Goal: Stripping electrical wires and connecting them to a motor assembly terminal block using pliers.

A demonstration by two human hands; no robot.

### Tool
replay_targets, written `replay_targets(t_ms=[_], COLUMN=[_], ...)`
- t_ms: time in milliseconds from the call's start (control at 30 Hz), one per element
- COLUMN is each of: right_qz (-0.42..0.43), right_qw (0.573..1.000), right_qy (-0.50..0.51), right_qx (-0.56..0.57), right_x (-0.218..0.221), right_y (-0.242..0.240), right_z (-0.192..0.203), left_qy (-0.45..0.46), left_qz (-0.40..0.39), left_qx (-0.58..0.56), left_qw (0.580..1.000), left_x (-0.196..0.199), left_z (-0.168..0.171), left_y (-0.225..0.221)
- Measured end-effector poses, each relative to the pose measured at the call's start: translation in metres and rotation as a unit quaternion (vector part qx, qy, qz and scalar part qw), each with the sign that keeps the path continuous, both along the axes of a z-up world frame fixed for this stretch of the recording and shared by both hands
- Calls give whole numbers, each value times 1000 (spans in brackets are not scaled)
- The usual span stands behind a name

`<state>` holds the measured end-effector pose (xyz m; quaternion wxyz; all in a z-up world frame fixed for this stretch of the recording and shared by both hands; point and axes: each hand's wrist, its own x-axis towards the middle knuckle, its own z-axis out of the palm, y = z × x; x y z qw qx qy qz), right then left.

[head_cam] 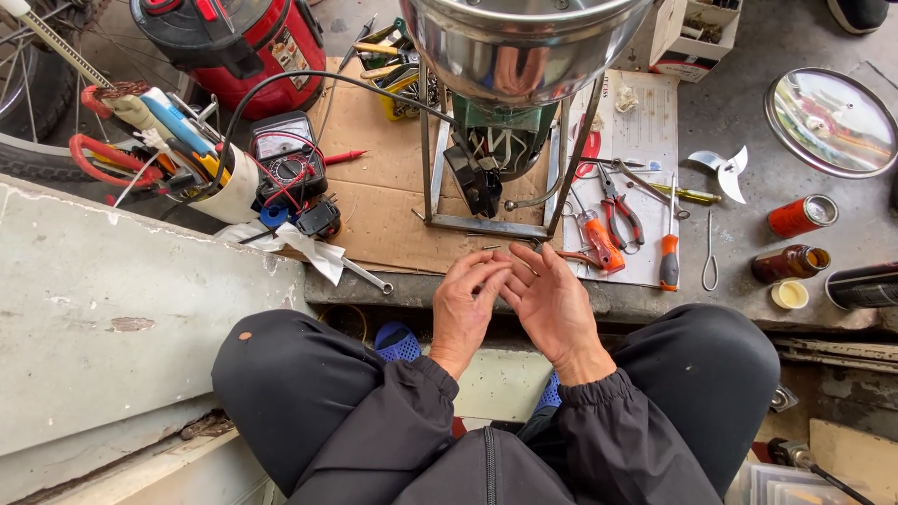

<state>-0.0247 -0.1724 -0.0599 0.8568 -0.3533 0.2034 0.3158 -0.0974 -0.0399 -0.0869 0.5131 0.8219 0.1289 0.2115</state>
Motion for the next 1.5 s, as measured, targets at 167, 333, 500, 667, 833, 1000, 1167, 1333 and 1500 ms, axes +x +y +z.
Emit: replay_targets(t_ms=[167, 333, 500, 667, 833, 1000, 1167, 1333, 1500], right_qz=[40, 0, -31, -72, -101, 13, -87, -78, -146], right_qw=[990, 970, 961, 937, 918, 888, 831, 769, 689], right_qy=[-51, -96, -117, -162, -172, -231, -251, -198, -133], right_qx=[-127, -224, -248, -301, -342, -397, -490, -603, -698], right_x=[-10, -10, -16, -9, 8, 22, 29, 18, 13], right_y=[11, 3, 11, 3, -45, -103, -204, -292, -324], right_z=[46, 11, -3, 16, 37, 96, 176, 131, 91], left_qy=[155, 144, 150, 154, 151, 154, 94, 155, 204], left_qz=[96, 83, 64, 70, 35, 31, -36, -28, -25], left_qx=[-413, -566, -615, -647, -694, -714, -710, -693, -644], left_qw=[892, 807, 771, 744, 703, 682, 697, 704, 737], left_x=[7, 4, 5, 22, 42, 39, 29, 18, 16], left_z=[-13, 5, 9, 4, 8, -7, -14, -33, -87], left_y=[11, 19, 19, 6, -15, -19, -21, -28, -29])
